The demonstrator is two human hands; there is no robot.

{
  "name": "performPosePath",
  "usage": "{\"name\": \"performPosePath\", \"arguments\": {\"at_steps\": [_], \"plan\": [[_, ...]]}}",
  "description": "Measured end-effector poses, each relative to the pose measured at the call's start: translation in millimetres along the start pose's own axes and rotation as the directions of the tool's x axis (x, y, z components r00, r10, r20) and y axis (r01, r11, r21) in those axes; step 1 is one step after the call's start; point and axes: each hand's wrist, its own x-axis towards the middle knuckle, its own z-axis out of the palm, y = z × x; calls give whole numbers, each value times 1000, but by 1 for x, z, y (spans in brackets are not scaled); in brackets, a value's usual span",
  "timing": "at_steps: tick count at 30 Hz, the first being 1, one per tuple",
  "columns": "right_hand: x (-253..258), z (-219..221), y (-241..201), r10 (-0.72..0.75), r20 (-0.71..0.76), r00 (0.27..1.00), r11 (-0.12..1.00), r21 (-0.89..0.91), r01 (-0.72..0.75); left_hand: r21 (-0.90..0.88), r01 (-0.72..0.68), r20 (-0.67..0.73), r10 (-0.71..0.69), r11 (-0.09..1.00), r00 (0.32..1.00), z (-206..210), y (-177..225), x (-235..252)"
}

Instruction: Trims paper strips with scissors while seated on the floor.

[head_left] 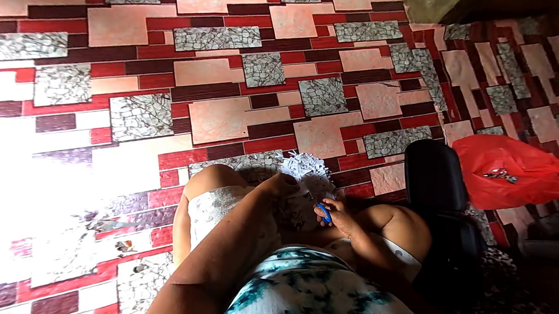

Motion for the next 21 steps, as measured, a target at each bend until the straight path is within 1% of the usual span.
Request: {"name": "performPosePath", "arguments": {"at_steps": [4,8,12,21], "plan": [[-1,0,0,-60,-11,998,997,-41,59,-19,9,-9,-9,1000,1000,0,0,0],[-1,-1,-1,-17,-16,1000,1000,-5,17,-35,15,-14,-16,999,1000,-1,2,-2],[1,-2,1,20,34,999,1000,10,-20,-44,11,-17,-12,999,1000,0,1,-1],[1,0,1,0,22,1000,1000,10,0,10,-17,-24,18,1000,1000,2,0,0]]}}
